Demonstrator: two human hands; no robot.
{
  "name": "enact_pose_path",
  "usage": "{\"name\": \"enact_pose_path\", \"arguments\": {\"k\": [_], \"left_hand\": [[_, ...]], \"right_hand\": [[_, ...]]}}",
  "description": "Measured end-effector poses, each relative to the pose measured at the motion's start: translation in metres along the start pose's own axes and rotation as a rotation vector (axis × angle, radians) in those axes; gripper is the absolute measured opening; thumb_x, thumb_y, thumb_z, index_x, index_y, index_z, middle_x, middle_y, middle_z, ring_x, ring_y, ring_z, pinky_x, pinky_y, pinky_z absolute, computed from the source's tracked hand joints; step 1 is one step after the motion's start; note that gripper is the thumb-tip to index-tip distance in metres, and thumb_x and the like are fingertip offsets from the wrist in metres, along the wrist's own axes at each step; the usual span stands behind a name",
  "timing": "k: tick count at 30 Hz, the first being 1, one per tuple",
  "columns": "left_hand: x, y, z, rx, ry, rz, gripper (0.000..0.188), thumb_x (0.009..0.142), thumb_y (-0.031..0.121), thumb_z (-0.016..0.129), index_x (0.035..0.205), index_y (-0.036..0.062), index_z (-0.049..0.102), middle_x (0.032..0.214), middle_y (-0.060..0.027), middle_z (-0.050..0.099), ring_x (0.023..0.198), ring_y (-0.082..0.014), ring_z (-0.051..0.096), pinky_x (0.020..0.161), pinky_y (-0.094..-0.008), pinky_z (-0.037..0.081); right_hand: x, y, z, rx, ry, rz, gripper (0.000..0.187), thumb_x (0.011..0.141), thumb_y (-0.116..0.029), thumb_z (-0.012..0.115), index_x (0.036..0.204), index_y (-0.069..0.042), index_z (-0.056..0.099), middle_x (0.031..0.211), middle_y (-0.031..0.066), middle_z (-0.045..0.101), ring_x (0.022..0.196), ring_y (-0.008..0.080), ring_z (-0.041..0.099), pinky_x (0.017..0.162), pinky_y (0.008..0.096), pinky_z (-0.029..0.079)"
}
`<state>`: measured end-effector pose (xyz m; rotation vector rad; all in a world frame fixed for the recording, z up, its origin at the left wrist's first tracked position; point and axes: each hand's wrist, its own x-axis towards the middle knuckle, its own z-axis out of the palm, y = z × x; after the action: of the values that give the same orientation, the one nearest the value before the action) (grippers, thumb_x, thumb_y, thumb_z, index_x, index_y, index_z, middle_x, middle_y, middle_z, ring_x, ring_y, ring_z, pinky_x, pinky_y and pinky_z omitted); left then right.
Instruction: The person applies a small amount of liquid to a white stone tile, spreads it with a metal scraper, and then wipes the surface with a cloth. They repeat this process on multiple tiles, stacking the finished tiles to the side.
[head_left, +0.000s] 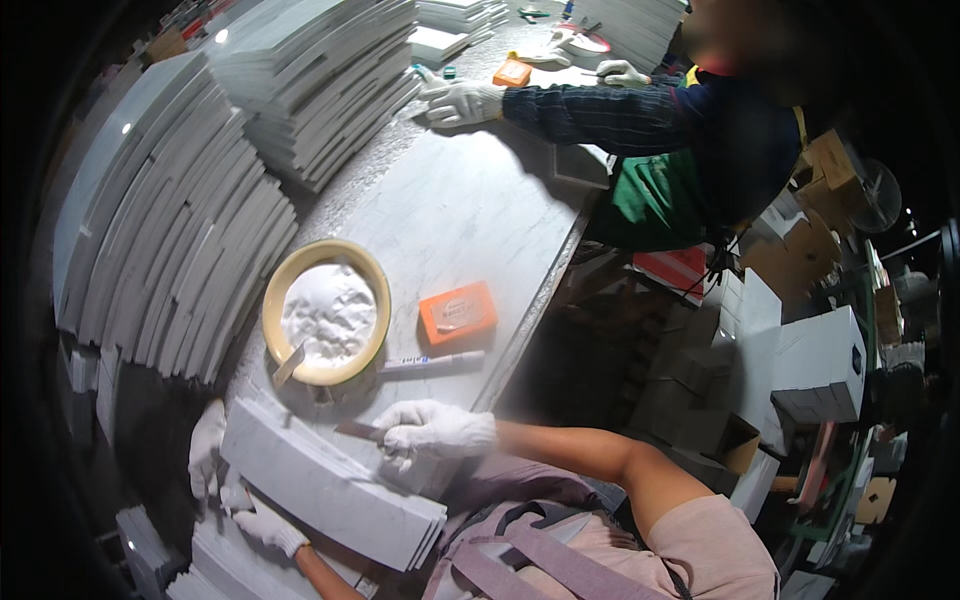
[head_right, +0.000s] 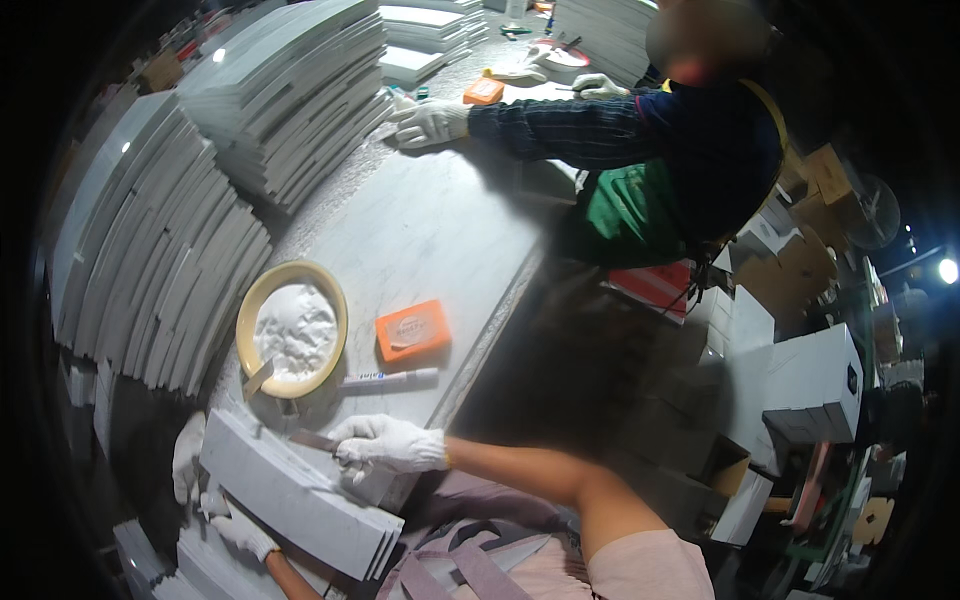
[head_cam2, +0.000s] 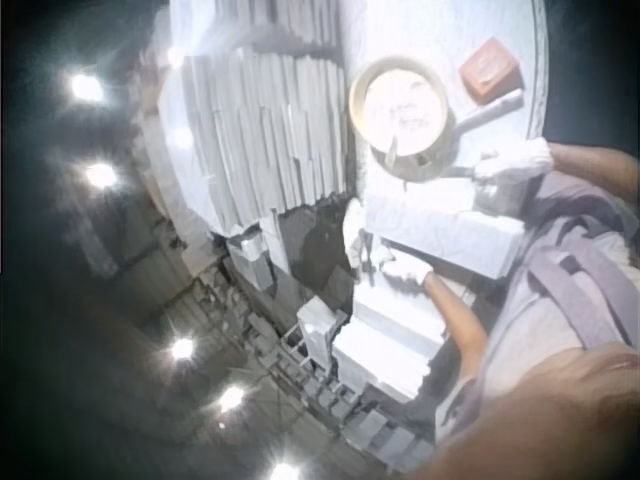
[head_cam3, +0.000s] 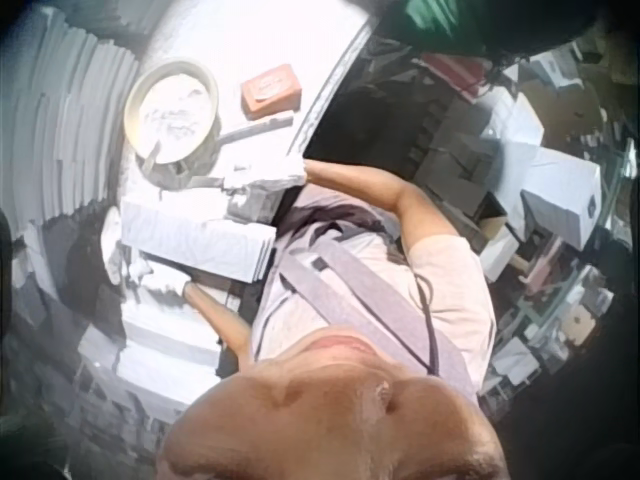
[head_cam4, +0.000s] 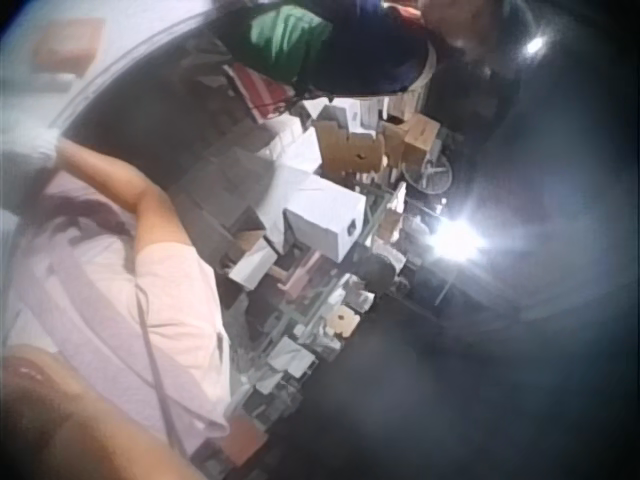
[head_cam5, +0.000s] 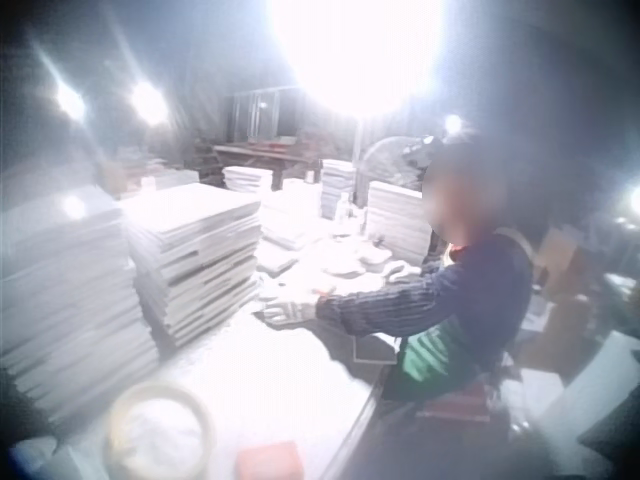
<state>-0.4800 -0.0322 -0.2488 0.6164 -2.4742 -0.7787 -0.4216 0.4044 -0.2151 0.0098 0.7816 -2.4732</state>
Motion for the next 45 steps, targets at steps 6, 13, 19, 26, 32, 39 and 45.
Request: {"name": "enact_pose_path", "arguments": {"k": [6,13,19,26,32,39,45], "left_hand": [[-0.013,0.037,-0.017,-0.081,-0.078,0.162,0.032,0.104,0.014,0.064,0.129,-0.0048,0.067,0.129,-0.0179,0.072,0.117,-0.0276,0.069,0.104,-0.0395,0.05],[-0.044,0.04,-0.021,0.043,0.157,0.195,0.066,0.09,-0.001,0.077,0.15,0.0024,0.049,0.146,-0.017,0.059,0.135,-0.0288,0.058,0.112,-0.0405,0.049],[-0.105,0.044,-0.053,-0.052,0.094,0.057,0.079,0.084,0.001,0.083,0.154,0.0091,0.048,0.156,-0.0169,0.046,0.141,-0.0348,0.051,0.111,-0.0466,0.049],[-0.104,0.036,-0.051,-0.137,0.028,0.202,0.053,0.08,0.0,0.085,0.13,0.0098,0.069,0.133,-0.0128,0.068,0.125,-0.0346,0.061,0.108,-0.0474,0.05],[-0.064,0.042,-0.038,-0.17,0.056,0.038,0.04,0.083,0.01,0.087,0.121,0.0099,0.073,0.117,-0.0119,0.073,0.104,-0.0319,0.067,0.095,-0.0466,0.054],[-0.018,0.032,-0.015,0.4,-0.028,0.101,0.038,0.085,0.022,0.084,0.116,0.0042,0.072,0.111,-0.0171,0.074,0.106,-0.0373,0.069,0.094,-0.0497,0.054],[-0.023,0.033,-0.013,0.446,0.052,0.201,0.033,0.09,0.03,0.079,0.103,0.0013,0.07,0.102,-0.0184,0.072,0.101,-0.0398,0.067,0.092,-0.0524,0.052]], "right_hand": [[-0.004,-0.008,0.003,-0.277,0.039,-0.023,0.022,0.103,-0.014,0.068,0.122,-0.003,0.065,0.112,0.0076,0.07,0.1,0.0164,0.069,0.089,0.0321,0.06],[-0.014,-0.011,0.029,-0.089,0.26,-0.04,0.021,0.103,-0.02,0.069,0.117,-0.005,0.063,0.104,0.0082,0.069,0.09,0.0188,0.069,0.078,0.0353,0.061],[-0.02,-0.06,0.054,-0.614,0.562,-0.225,0.044,0.102,-0.026,0.073,0.138,-0.002,0.065,0.093,0.0019,0.071,0.073,0.0103,0.066,0.061,0.0245,0.054],[0.007,-0.084,0.058,-1.005,0.644,-0.241,0.038,0.105,-0.017,0.068,0.139,-0.002,0.066,0.092,0.0003,0.067,0.075,0.0059,0.064,0.065,0.0213,0.055],[0.025,-0.084,0.049,-1.174,0.643,-0.311,0.031,0.103,-0.014,0.07,0.132,-0.004,0.072,0.096,-0.0006,0.071,0.075,0.0038,0.063,0.067,0.0198,0.054],[0.048,-0.094,0.049,-1.534,0.616,-0.331,0.025,0.099,-0.014,0.073,0.122,-0.005,0.076,0.099,0.0045,0.077,0.081,0.0073,0.069,0.07,0.0246,0.055],[0.068,-0.099,0.063,-1.896,0.538,-0.325,0.026,0.1,-0.021,0.066,0.118,-0.006,0.076,0.106,0.0175,0.077,0.093,0.0344,0.075,0.082,0.0401,0.058]]}}
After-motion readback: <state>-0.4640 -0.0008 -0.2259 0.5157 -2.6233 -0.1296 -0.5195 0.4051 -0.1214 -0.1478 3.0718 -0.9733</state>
